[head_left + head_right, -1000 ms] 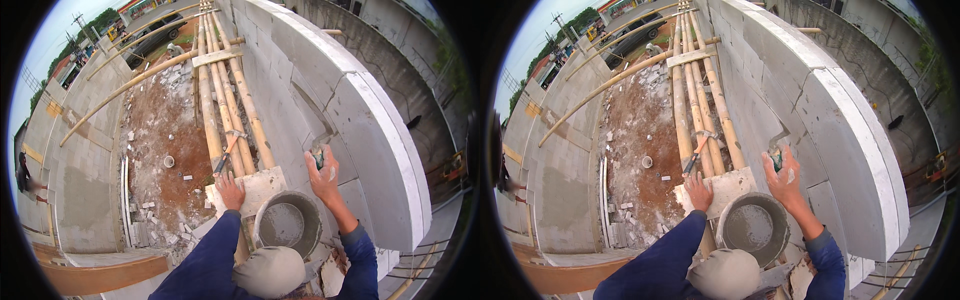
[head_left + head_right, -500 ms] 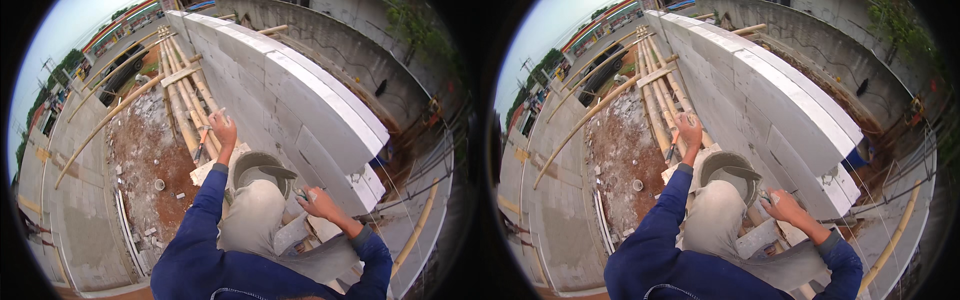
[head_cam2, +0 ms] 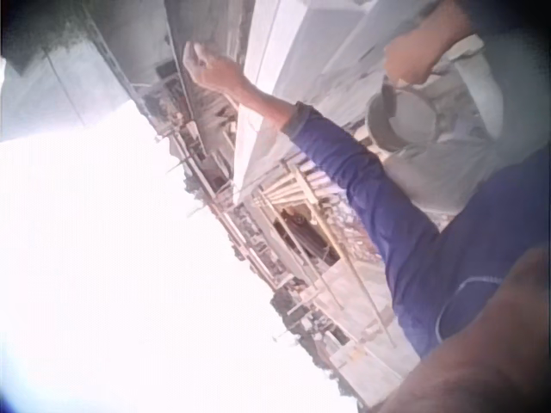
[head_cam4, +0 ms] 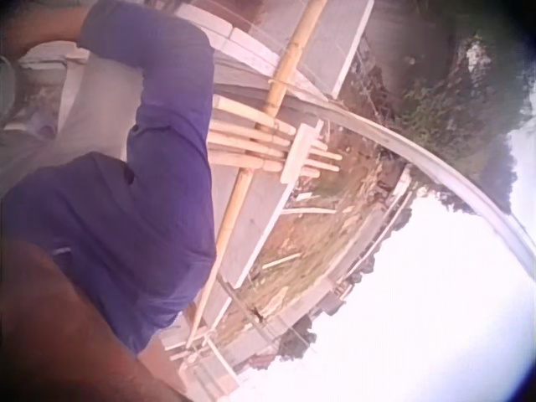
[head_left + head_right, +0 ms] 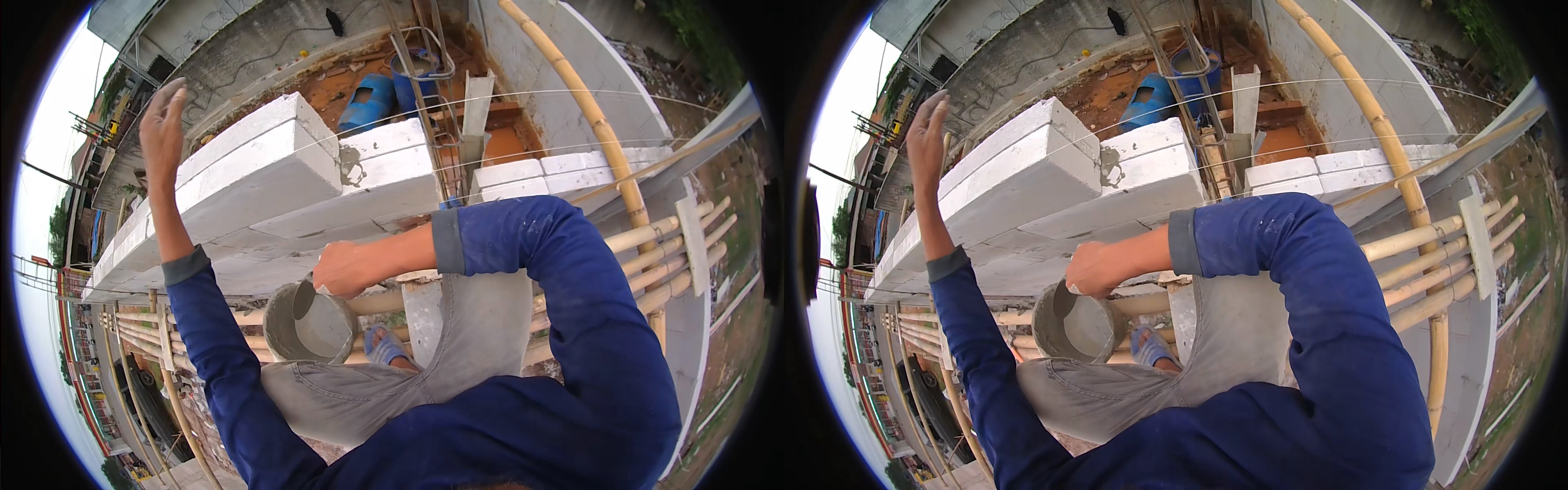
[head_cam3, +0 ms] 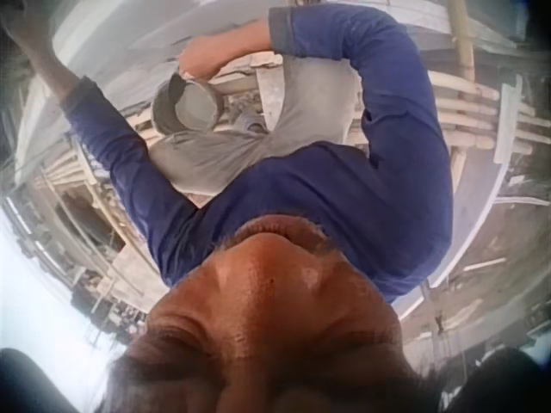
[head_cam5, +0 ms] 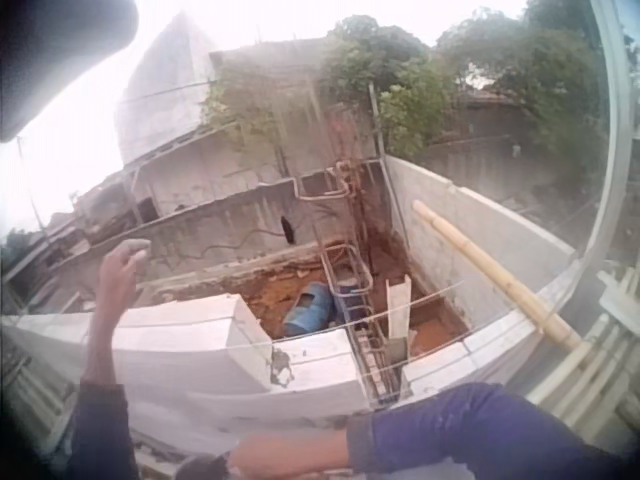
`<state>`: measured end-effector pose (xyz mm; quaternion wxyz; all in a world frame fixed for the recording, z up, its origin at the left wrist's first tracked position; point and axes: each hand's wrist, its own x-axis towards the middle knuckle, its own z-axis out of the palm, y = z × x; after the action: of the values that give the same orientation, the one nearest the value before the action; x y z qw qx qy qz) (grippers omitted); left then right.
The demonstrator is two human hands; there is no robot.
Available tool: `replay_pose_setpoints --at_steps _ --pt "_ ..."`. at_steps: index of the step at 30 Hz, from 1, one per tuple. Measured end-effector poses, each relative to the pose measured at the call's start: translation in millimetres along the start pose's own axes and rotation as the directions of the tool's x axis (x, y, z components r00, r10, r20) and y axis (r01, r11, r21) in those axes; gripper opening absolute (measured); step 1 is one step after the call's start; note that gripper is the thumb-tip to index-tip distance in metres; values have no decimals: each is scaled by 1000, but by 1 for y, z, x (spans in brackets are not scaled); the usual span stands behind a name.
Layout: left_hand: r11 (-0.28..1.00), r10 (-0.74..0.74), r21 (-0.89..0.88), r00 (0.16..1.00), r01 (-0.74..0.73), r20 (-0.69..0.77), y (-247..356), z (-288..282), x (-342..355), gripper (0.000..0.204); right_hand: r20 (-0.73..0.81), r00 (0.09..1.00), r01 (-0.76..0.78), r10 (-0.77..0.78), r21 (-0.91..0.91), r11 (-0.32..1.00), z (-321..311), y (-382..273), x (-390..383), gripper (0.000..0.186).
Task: The person applies mortar to a wall using a trowel and places white blocks into the wall structure. The person repeatedly scoops mortar from a bucket, spreads it on the wall, and sets blocks in place.
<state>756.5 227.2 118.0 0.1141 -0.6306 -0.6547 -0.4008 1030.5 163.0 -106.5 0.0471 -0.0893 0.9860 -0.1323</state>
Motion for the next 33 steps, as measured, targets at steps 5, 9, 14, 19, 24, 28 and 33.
replay_pose_setpoints --at_steps 5,9,14,19,24,28,33 --pt "997 -51 77 946 27 321 5 85 -42 58 153 987 -41 46 -33 999 -19 -20 -19 21" --pt "995 -31 102 941 -4 338 -6 107 -49 59 128 989 -75 69 42 996 -13 -20 -46 20" --pt "979 -2 197 966 -51 259 -18 116 -54 57 247 947 -251 205 172 953 -57 -24 -81 21" --pt "954 94 249 953 -169 287 -14 123 -47 56 57 902 -432 429 182 884 -101 29 -173 36" --pt "947 77 279 956 -158 282 -30 130 -55 63 207 552 -530 808 835 149 -81 91 -228 32" --pt "970 49 216 961 -111 270 -37 135 -56 68 170 418 -313 892 949 -34 -48 92 -223 25" --pt "973 -46 229 938 -36 343 -37 134 -58 68 315 580 3 751 921 -389 -50 75 -199 23"
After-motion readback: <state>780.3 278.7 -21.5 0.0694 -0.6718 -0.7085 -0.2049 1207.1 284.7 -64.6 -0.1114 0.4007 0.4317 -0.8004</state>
